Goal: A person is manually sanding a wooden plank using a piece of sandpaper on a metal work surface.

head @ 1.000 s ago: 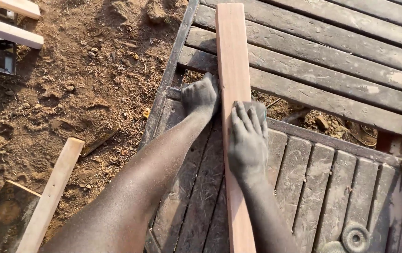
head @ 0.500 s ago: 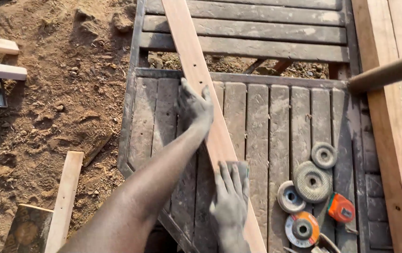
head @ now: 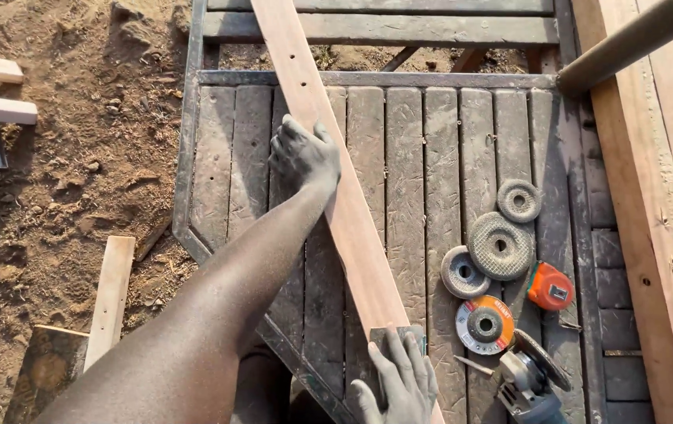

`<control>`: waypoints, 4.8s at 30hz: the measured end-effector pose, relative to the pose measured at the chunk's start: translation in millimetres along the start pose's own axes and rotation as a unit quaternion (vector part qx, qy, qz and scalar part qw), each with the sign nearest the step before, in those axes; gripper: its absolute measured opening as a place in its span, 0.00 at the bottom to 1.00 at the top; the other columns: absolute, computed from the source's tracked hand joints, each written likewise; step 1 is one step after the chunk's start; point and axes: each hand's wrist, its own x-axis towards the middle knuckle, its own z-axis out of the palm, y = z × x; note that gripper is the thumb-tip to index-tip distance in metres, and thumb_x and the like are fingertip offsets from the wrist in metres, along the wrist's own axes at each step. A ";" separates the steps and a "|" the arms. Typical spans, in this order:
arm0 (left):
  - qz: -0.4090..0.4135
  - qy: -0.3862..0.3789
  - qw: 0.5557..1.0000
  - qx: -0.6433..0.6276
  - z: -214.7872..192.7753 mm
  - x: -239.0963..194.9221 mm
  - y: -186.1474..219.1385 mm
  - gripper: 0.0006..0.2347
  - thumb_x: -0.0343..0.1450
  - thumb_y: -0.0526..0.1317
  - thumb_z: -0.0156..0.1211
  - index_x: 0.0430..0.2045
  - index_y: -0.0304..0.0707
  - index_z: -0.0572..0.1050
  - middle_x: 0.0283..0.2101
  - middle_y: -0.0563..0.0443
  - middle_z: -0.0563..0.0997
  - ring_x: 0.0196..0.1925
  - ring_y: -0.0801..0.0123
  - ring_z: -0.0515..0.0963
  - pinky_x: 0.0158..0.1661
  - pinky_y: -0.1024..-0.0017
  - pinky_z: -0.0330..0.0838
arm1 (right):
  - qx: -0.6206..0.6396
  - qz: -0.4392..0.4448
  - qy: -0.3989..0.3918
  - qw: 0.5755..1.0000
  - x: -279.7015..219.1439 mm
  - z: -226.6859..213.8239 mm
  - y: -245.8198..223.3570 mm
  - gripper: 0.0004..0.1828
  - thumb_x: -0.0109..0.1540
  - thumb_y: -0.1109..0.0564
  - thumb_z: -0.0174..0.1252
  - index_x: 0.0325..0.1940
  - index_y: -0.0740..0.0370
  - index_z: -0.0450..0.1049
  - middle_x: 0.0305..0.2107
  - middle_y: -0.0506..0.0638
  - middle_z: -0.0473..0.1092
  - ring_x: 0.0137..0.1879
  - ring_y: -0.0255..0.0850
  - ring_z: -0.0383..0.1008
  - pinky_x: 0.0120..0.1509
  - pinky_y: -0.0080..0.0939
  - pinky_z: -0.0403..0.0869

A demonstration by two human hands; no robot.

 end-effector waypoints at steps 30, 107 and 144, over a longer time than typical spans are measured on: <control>-0.011 -0.045 0.999 -0.018 -15.3 1.0 1.1 0.22 0.70 0.54 0.49 0.51 0.37 0.66 0.50 0.41 0.79 0.55 0.45 0.75 0.48 0.42 0.67 | 0.367 0.363 -0.150 0.844 85.1 -36.1 38.3 0.53 0.55 0.56 0.62 0.79 0.57 0.42 0.76 0.51 0.44 0.78 0.35 0.47 0.80 0.39 0.47; 0.013 -0.024 0.998 -0.062 -24.6 0.7 1.5 0.22 0.72 0.48 0.55 0.55 0.30 0.67 0.47 0.37 0.78 0.50 0.42 0.74 0.50 0.46 0.64 | 0.158 0.282 -0.134 0.937 212.7 51.4 -12.8 0.35 0.59 0.43 0.61 0.64 0.61 0.61 0.55 0.57 0.67 0.62 0.48 0.68 0.68 0.46 0.63; -0.013 -0.048 0.998 -0.038 -17.2 0.7 -1.8 0.20 0.74 0.50 0.51 0.55 0.39 0.67 0.52 0.43 0.78 0.55 0.47 0.74 0.51 0.46 0.65 | 0.189 0.221 -0.156 0.944 53.6 -10.4 46.2 0.38 0.59 0.44 0.61 0.69 0.63 0.59 0.48 0.53 0.74 0.57 0.42 0.73 0.68 0.41 0.64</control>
